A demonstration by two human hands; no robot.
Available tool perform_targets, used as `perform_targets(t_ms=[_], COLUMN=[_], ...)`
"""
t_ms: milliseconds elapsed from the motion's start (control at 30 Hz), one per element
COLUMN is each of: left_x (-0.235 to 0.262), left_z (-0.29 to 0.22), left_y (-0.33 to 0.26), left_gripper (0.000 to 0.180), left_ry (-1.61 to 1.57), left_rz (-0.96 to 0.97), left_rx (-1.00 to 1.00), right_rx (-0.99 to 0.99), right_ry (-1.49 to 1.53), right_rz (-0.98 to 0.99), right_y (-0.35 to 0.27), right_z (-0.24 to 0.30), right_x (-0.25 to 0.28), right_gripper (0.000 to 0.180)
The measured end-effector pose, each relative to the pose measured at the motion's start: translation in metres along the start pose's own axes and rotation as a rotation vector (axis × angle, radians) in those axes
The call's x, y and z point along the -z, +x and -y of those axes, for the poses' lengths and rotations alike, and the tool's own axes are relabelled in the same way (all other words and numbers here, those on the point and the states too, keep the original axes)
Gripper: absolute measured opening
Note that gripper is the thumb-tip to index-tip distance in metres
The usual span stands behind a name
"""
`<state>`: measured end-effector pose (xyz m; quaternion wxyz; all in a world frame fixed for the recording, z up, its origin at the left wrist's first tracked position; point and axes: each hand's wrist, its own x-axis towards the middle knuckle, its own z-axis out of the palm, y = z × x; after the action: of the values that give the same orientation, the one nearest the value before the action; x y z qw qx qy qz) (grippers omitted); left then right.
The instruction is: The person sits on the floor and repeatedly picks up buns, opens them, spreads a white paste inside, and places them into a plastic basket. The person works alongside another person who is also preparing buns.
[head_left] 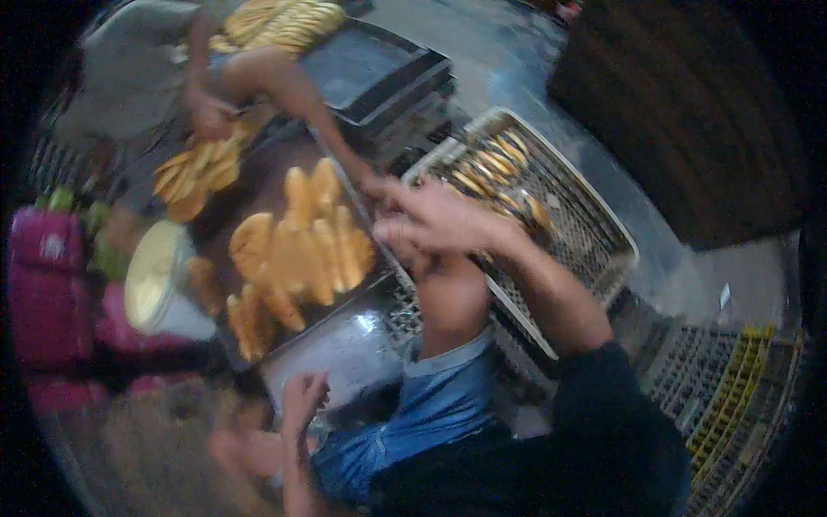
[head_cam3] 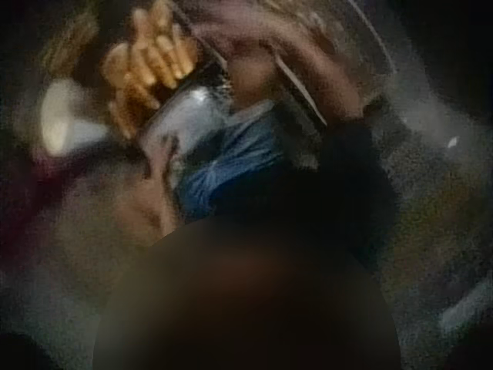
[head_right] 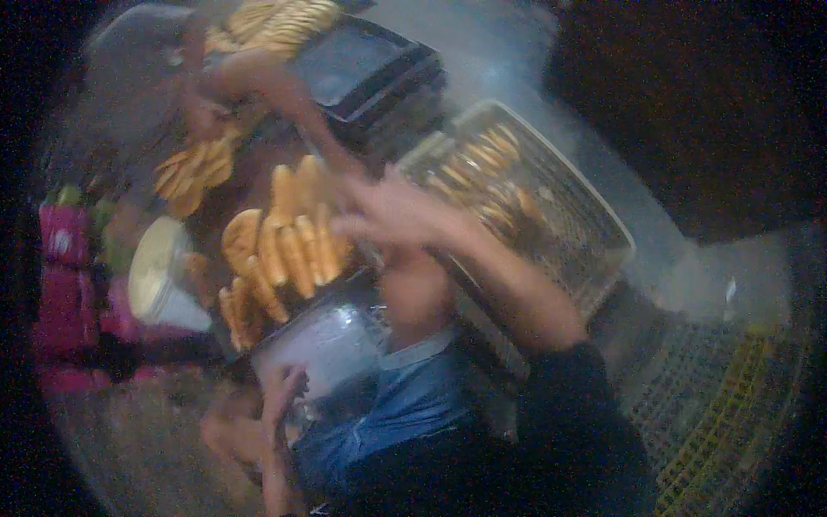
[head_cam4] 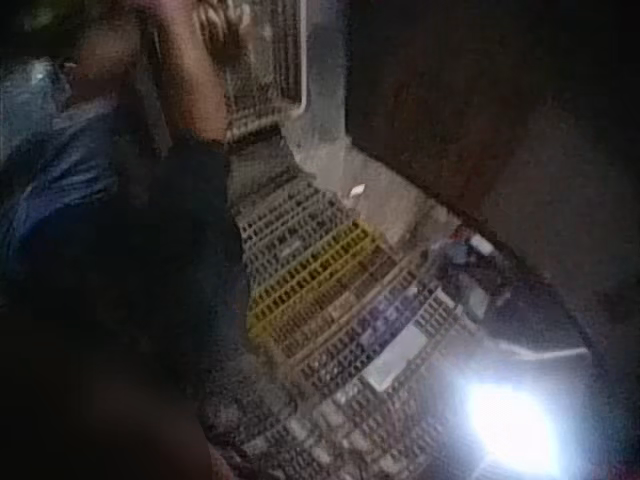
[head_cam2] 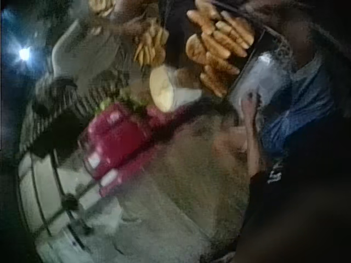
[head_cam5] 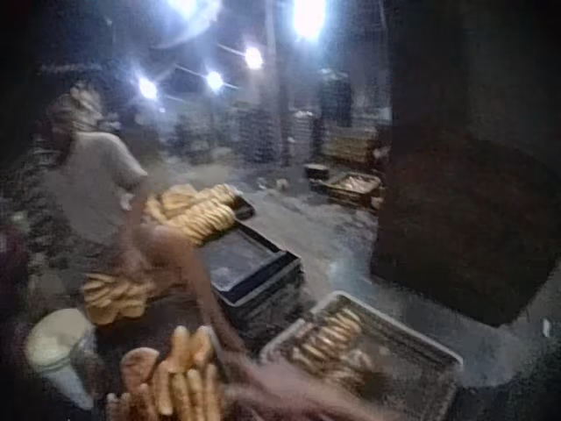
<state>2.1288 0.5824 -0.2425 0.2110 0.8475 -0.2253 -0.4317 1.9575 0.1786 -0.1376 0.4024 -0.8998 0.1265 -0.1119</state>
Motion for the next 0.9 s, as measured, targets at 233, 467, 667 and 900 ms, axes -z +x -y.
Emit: perform_targets(t_ms=[233, 467, 667, 900], left_x=[-0.007, -0.017, 0.003, 0.075], left_z=[-0.067, -0.115, -0.105, -0.093], left_y=[-0.017, -0.037, -0.003, 0.018], left_gripper=[0.052, 0.048, 0.043, 0.027], left_ry=[-0.13, -0.025, -1.565, -1.605], left_rz=[-0.013, -0.761, -0.261, -0.639], left_rx=[-0.362, -1.017, -0.607, -0.559], right_rx=[-0.034, -0.106, -0.389, -0.32], right_ry=[-0.221, 0.618, 0.914, 0.685], right_rz=[0.271, -0.212, -0.483, -0.392], right_y=[-0.028, -0.039, -0.049, 0.017], right_z=[0.103, 0.131, 0.124, 0.142], right_x=[-0.038, -0.127, -0.125, -0.157], right_gripper=[0.068, 0.019, 0.021, 0.022])
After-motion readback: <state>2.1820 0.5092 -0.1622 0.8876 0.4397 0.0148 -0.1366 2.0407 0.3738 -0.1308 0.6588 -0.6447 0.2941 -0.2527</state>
